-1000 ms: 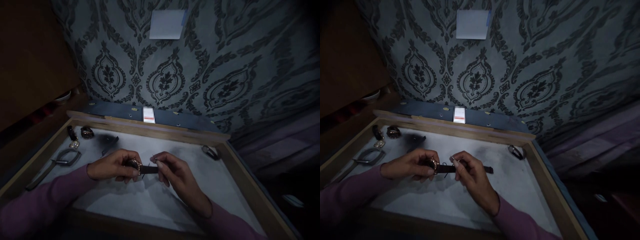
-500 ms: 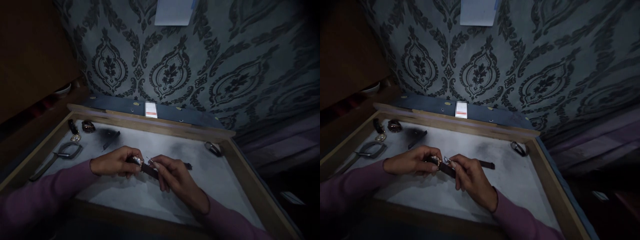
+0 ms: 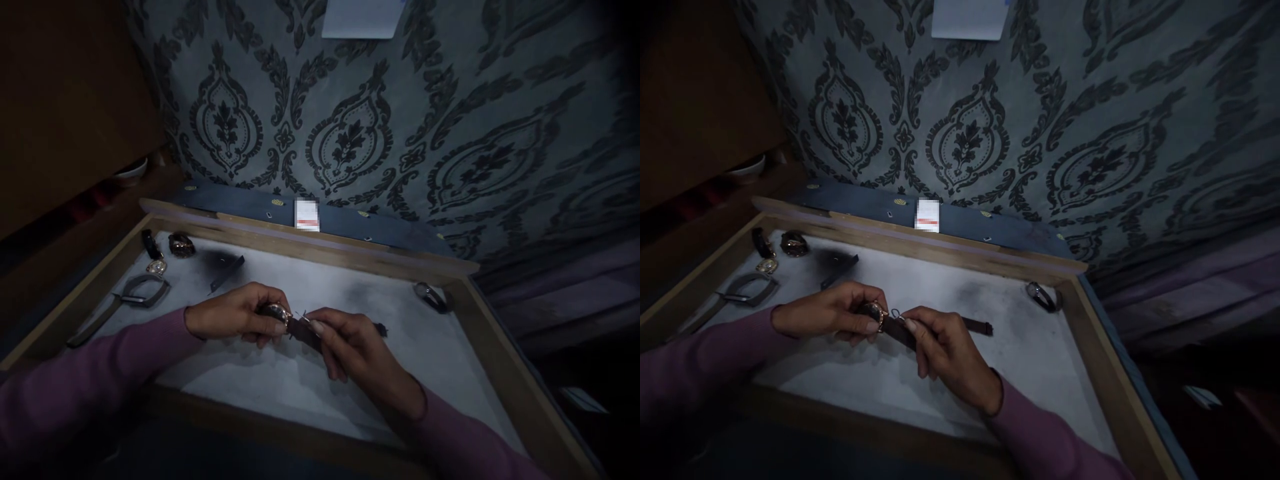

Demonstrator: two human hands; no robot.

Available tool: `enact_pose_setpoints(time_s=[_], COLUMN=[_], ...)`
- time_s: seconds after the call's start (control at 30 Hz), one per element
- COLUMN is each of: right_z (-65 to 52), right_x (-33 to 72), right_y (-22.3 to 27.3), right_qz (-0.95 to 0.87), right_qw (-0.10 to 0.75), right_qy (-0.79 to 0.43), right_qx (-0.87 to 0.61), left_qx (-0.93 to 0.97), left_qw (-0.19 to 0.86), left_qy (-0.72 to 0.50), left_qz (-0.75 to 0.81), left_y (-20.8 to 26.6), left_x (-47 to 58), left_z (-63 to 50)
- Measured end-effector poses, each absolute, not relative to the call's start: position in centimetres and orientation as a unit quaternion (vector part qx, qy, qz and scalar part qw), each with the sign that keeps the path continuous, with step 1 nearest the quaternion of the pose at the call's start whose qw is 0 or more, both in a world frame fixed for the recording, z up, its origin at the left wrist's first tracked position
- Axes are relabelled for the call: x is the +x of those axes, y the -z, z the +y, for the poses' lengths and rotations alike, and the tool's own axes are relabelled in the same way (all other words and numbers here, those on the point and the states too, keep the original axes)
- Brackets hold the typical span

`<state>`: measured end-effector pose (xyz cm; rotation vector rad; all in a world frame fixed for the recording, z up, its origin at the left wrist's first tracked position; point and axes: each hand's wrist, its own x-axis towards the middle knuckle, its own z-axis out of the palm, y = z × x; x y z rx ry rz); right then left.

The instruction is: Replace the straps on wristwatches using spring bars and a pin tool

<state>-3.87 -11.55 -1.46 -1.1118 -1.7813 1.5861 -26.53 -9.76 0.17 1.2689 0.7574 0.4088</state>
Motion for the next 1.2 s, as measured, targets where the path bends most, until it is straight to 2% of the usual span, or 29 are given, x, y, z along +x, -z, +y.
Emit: enact_pose_setpoints(time_s=[0.7,1.2], right_z=[-11.45,-11.34], right_x=[-3.61,-3.25], right_y=[1.6,1.26], right_qz=[-0.683,-0.773], right_qw=[0.258,0.219], right_qy=[-0.587,-0.507], right_qx=[-0.349,-0.31], left_qx=[0.586,0.626], left_qw=[0.723,0.699], left_qy=[-0.172,-0.162], left_qz=[0.324,0.305], left_y=[-0.15,-0.12], left_x=[-26.87,-26.67], left_z=[-9.57,-9.89])
